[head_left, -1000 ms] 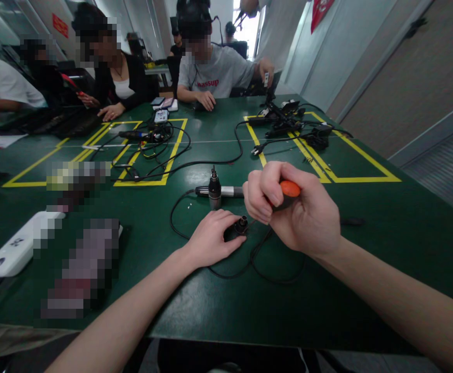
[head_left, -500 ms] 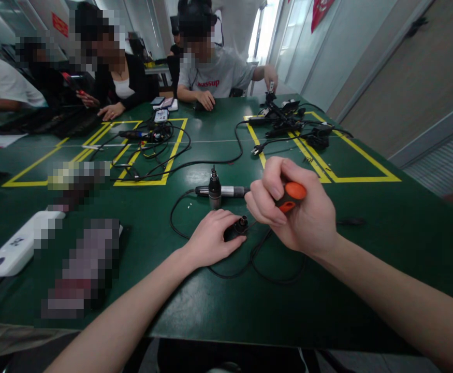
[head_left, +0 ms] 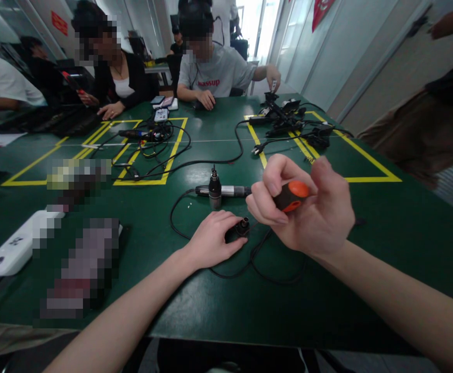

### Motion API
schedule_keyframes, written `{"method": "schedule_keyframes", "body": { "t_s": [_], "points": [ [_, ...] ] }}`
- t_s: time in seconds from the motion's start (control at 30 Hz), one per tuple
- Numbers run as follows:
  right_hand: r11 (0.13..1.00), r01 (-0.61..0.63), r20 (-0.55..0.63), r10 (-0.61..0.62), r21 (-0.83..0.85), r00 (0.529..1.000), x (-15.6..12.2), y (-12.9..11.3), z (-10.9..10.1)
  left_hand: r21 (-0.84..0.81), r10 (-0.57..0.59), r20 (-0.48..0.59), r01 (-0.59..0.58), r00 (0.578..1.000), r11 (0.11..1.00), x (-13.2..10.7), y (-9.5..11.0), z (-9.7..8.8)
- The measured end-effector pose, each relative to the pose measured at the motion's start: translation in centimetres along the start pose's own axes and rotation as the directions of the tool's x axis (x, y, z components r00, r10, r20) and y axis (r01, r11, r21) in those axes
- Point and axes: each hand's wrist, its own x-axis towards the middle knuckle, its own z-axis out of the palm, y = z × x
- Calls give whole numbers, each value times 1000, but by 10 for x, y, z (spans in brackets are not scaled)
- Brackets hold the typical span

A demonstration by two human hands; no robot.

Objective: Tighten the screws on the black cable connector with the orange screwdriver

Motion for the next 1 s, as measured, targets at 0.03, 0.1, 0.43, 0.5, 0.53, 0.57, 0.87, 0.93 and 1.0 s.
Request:
{"method": "schedule_keyframes", "body": {
  "t_s": [0.03, 0.1, 0.43, 0.5, 0.53, 0.57, 0.87, 0.93, 1.0],
  "points": [
    [1000, 4, -8, -4, -15, 1000, -1, 1, 0, 0, 1, -2, -1, 1000, 1000, 0, 0, 0],
    [999, 12, -31, -13, -40, 999, -1, 2, 0, 4, 3, -5, -3, 1000, 1000, 0, -1, 0],
    [996, 59, -110, -66, -69, 992, 3, 7, 3, 29, -13, 15, 13, 1000, 999, 1, 2, -2],
    [997, 42, -120, -49, -65, 992, 4, 6, 4, 26, -14, 13, 13, 1000, 1000, 1, 1, -1],
    [997, 38, -110, -45, -62, 993, 4, 6, 4, 21, -14, 13, 13, 1000, 1000, 1, 1, -1],
    [997, 37, -94, -43, -61, 995, 4, 5, 4, 16, -13, 12, 13, 1000, 1000, 1, 1, -1],
    [998, 56, -56, -59, -38, 997, -1, 8, 1, -2, -5, 8, 5, 1000, 1000, 1, 1, -1],
    [996, 82, -54, -83, -29, 995, -1, 8, 1, 1, -7, 4, 7, 1000, 1000, 1, 1, -1],
    [995, 95, -47, -96, -34, 994, 0, 9, 1, 4, -8, 0, 8, 1000, 1000, 1, 1, -1]
  ]
}}
